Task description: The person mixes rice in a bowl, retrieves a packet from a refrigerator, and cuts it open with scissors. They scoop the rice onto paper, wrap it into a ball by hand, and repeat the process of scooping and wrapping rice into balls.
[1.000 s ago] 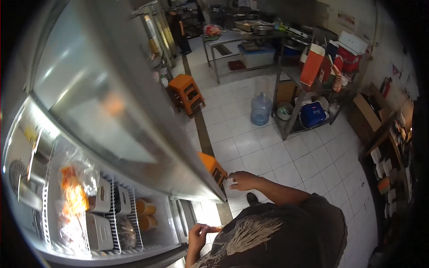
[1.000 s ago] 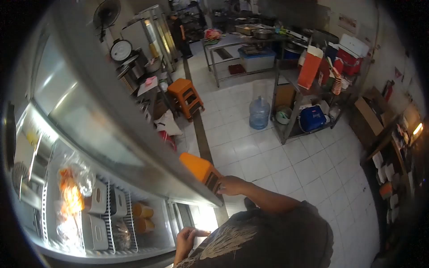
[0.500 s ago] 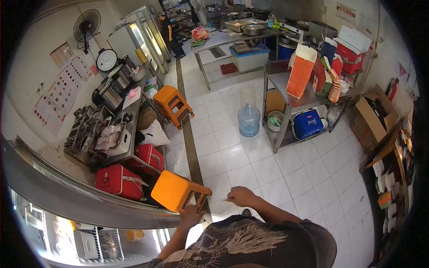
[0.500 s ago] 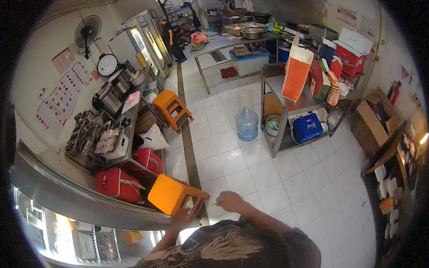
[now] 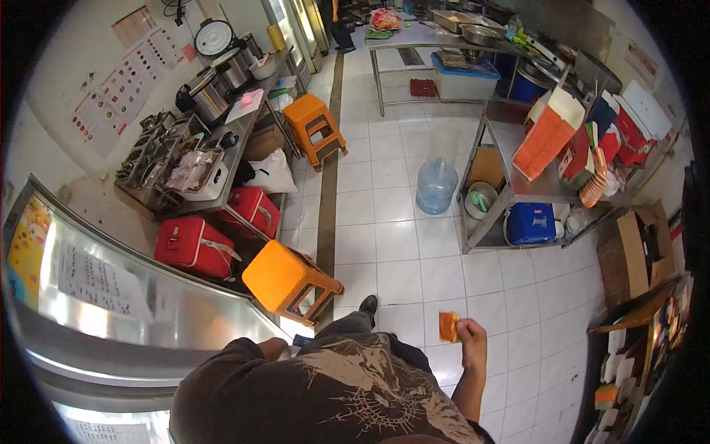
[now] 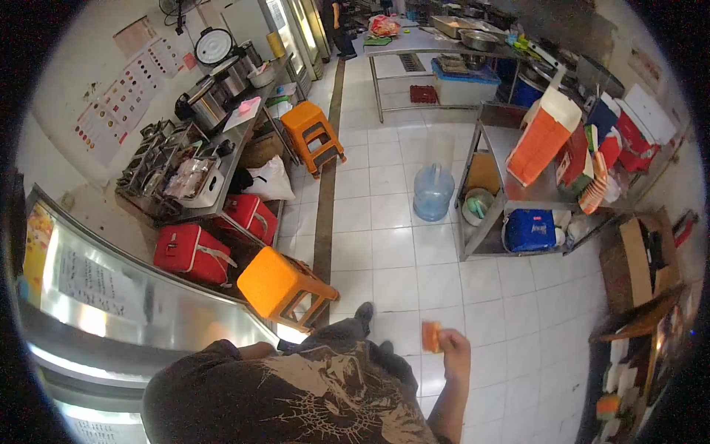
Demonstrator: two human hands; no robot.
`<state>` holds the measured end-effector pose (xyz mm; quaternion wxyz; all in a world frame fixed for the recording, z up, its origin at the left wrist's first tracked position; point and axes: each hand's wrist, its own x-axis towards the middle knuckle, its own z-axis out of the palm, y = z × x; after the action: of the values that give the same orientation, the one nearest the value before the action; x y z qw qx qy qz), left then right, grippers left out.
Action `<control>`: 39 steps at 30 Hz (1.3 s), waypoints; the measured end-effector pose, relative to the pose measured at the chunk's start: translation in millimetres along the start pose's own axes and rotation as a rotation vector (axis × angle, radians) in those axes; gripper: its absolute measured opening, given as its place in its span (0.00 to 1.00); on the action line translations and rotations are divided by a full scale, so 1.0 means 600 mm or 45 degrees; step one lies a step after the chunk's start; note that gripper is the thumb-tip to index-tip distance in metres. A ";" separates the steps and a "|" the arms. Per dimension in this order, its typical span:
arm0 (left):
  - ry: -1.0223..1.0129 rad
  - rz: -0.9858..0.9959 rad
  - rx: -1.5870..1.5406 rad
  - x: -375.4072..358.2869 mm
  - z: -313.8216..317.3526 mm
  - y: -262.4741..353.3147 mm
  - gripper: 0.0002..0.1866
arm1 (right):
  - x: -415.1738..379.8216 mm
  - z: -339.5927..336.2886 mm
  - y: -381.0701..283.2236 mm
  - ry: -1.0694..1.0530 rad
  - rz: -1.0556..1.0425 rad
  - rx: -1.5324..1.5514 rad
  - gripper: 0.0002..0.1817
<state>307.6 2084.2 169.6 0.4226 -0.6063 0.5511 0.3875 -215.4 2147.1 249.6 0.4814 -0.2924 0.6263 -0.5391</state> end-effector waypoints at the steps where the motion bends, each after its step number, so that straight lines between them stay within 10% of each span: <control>1: -0.068 0.046 -0.060 0.002 0.003 -0.012 0.16 | 0.004 -0.008 0.015 0.045 0.050 0.075 0.07; 5: 0.029 0.207 -0.155 0.067 -0.049 -0.012 0.17 | 0.066 -0.007 0.043 0.153 -0.038 -0.593 0.07; 9: 1.123 0.766 -0.405 0.136 -0.219 0.103 0.17 | 0.195 0.087 -0.018 -0.138 -0.080 -0.422 0.05; 10: 0.596 1.008 -0.708 0.260 -0.273 0.124 0.20 | 0.226 0.125 -0.059 -0.259 -0.114 -0.573 0.05; 12: 0.881 1.154 -0.744 0.044 -0.406 0.270 0.27 | 0.301 0.193 -0.095 -0.525 -0.160 -0.650 0.05; 16: 0.891 1.758 -0.483 0.000 -0.541 0.401 0.24 | 0.407 0.304 -0.192 -0.742 -0.346 -0.850 0.06; 18: 0.724 1.594 -0.363 -0.023 -0.608 0.423 0.11 | 0.455 0.326 -0.219 -0.701 -0.533 -0.891 0.06; 26: 0.921 1.489 -0.558 0.022 -0.697 0.476 0.11 | 0.594 0.290 -0.218 -0.623 -0.418 -0.832 0.07; 39: 1.143 1.073 -0.602 0.059 -0.822 0.428 0.11 | 0.825 0.478 -0.262 -1.434 -0.768 -0.963 0.09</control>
<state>57.5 1599.6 283.4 -0.1807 -0.5177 0.7641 0.3398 -157.4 1556.9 270.3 0.4270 -0.8297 0.3199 -0.1639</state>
